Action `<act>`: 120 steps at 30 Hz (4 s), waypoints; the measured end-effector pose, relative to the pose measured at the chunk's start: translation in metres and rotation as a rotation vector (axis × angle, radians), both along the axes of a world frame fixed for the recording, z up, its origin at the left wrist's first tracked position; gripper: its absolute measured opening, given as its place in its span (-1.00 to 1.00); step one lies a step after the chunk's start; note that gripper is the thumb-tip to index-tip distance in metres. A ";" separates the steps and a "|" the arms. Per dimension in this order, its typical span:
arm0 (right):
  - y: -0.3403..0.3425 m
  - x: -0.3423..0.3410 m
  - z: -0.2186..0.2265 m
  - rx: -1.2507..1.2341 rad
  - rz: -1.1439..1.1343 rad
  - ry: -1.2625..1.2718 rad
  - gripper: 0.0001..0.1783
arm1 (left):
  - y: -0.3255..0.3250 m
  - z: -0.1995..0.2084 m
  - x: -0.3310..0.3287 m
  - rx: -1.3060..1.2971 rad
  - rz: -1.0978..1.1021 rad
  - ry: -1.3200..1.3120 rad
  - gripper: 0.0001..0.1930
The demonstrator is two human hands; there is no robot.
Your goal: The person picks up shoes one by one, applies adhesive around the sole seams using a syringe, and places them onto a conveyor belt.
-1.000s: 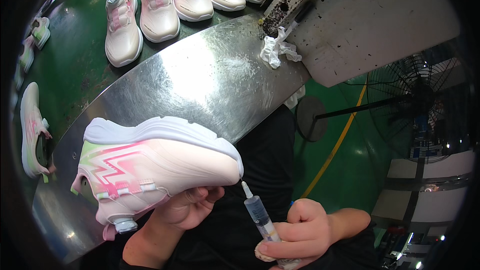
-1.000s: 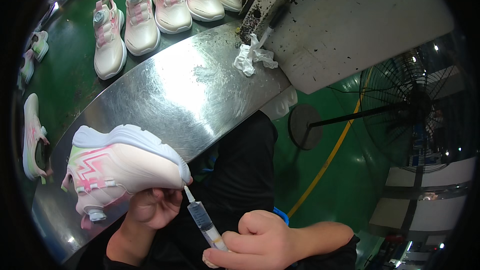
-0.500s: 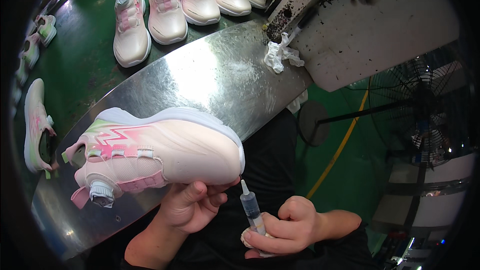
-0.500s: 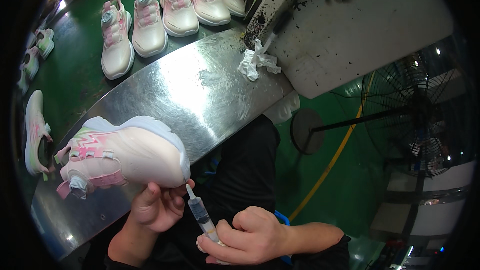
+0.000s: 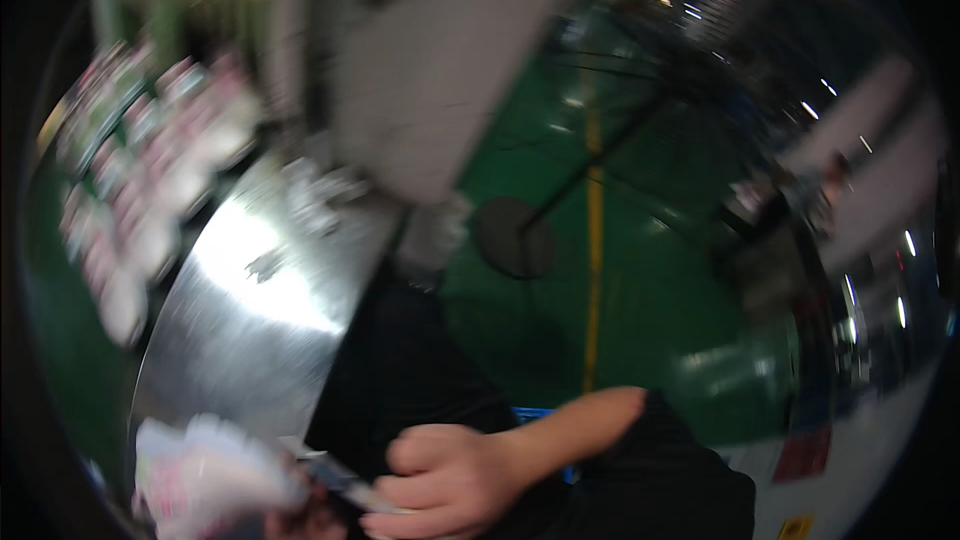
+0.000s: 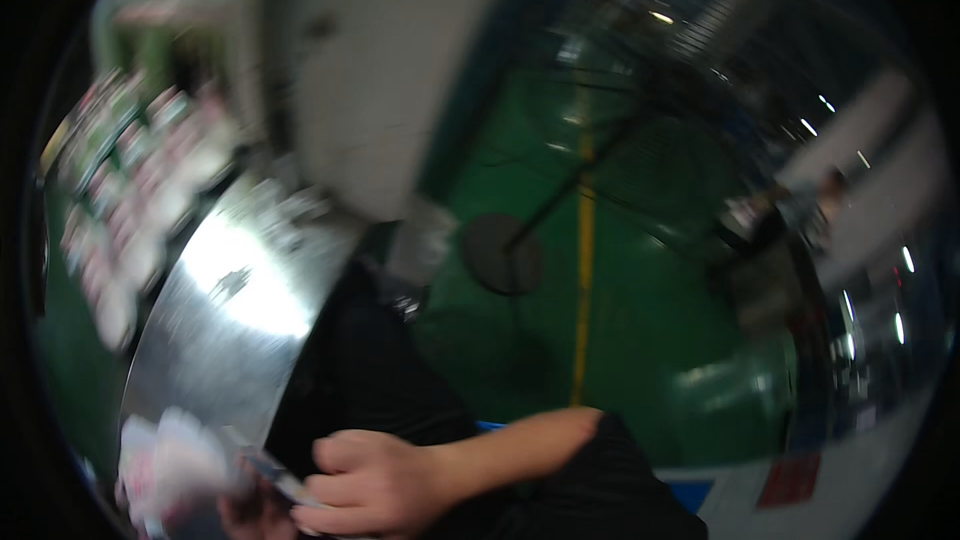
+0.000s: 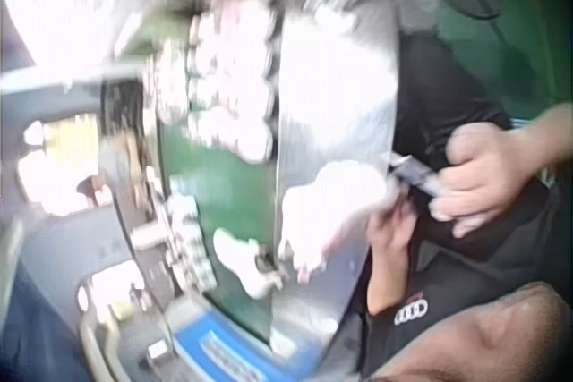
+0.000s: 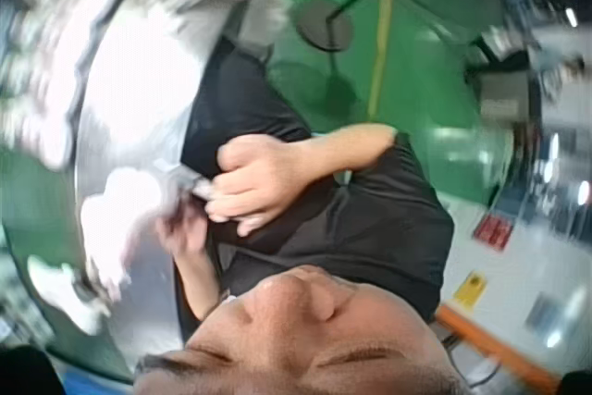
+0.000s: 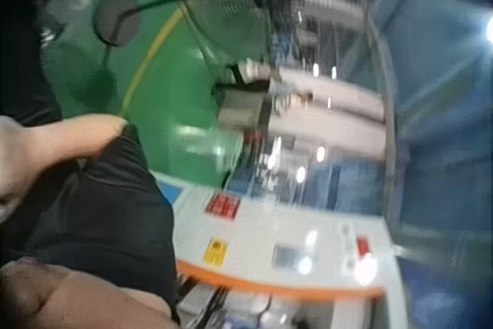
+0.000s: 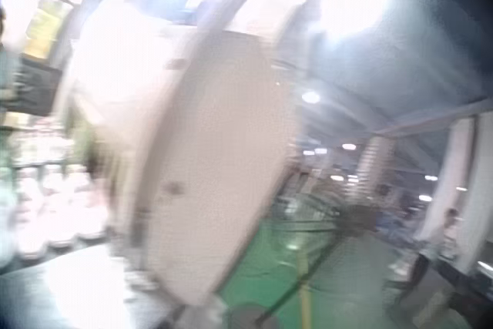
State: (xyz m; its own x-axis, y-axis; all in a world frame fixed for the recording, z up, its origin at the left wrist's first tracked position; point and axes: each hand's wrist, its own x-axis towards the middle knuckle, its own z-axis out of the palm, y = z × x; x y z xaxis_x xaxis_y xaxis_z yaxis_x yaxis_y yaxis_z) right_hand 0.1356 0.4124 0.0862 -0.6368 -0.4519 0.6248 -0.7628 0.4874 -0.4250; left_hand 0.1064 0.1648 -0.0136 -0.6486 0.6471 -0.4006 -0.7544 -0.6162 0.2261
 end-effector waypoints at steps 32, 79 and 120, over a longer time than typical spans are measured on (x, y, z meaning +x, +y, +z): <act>0.017 -0.145 -0.105 -0.062 -0.218 -0.203 -0.41 | -0.138 0.028 -0.114 -0.832 0.421 0.481 -0.46; 0.004 -0.141 -0.098 -0.101 -0.248 -0.160 -0.40 | -0.336 -0.016 -0.118 -1.230 0.871 0.451 -0.46; 0.052 -0.097 -0.067 -0.226 -0.237 -0.443 -0.33 | -0.176 0.059 -0.139 -0.875 0.529 0.464 -0.48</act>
State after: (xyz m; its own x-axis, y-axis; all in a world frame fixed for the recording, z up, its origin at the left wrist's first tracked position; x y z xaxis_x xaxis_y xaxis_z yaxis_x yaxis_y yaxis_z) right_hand 0.0386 0.4644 0.0194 -0.9288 -0.1501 0.3389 -0.3680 0.4832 -0.7944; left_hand -0.0323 -0.0107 0.0453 -0.9630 -0.1396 -0.2305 -0.1751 -0.3258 0.9291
